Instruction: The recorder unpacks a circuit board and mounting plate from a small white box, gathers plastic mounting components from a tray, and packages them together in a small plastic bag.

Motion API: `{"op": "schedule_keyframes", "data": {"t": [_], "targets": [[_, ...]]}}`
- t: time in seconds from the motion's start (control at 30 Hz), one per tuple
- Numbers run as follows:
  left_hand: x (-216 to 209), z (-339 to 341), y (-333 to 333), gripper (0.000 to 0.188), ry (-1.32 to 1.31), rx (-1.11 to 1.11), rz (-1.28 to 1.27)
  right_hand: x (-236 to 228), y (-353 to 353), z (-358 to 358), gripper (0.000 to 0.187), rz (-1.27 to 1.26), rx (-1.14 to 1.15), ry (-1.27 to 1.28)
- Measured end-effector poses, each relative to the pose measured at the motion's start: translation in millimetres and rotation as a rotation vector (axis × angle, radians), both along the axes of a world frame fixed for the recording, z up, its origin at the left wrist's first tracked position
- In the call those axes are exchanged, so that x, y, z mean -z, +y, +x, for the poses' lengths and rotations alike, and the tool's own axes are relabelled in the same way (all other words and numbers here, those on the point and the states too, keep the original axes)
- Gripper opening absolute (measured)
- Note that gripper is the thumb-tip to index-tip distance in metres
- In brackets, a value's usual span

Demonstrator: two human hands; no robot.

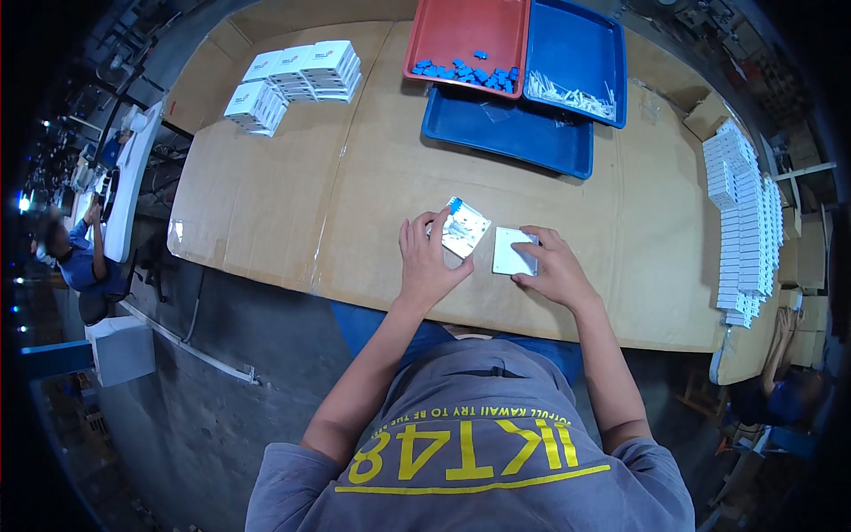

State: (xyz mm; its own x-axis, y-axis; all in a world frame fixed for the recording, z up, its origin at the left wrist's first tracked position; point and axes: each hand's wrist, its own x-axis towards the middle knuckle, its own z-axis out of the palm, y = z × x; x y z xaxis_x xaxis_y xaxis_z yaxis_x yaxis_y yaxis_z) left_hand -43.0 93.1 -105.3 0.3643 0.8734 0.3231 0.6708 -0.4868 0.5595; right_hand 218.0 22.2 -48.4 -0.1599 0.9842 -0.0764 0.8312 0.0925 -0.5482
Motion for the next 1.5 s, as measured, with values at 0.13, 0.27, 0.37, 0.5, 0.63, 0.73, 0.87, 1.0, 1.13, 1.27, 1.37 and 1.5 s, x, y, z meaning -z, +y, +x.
{"op": "schedule_keyframes", "data": {"t": [0.13, 0.27, 0.37, 0.5, 0.63, 0.73, 0.87, 1.0, 1.13, 1.27, 1.37, 1.5], "targets": [[-4, -5, 1, 0.094, -0.243, 0.059, -0.066, 8, 5, 8, 0.033, 0.099, 0.066, 0.151], [2, -9, -1, 0.098, -0.687, 0.1, -0.231, 5, 17, 13, 0.024, 0.037, 0.334, 0.447], [-15, -2, -5, 0.102, -0.992, 0.12, -0.351, 21, 18, 17, 0.023, 0.109, 0.466, 0.556], [-35, 0, -10, 0.096, -1.107, 0.076, -0.421, 31, 15, 21, 0.033, 0.133, 0.465, 0.232], [-38, 6, -15, 0.074, -1.413, -0.039, -0.592, 23, 2, 3, 0.053, 0.323, 0.302, 0.003], [-35, 8, -13, 0.082, -1.61, -0.145, -1.214, 31, -6, -1, 0.063, 0.31, 0.235, -0.04], [-26, 10, -17, 0.085, -1.753, -0.001, -1.494, 34, -7, 0, 0.064, 0.309, 0.188, -0.011], [-33, 14, -23, 0.084, -1.731, 0.022, -1.601, 6, -1, 11, 0.067, 0.123, 0.14, 0.321], [-36, 11, -34, 0.08, -1.777, 0.095, -1.717, -62, 6, 7, 0.074, -0.213, 0.19, 1.743], [-57, 18, -43, 0.08, -1.754, 0.14, -1.734, -79, 15, 13, 0.074, -0.23, 0.123, 1.864], [-62, 26, -44, 0.082, -1.758, 0.192, -1.785, -62, 18, 20, 0.073, -0.256, 0.032, 2.009], [-82, 37, -46, 0.084, -1.735, 0.162, -1.804, -61, 13, 6, 0.075, -0.227, 0.136, 1.814]]}}
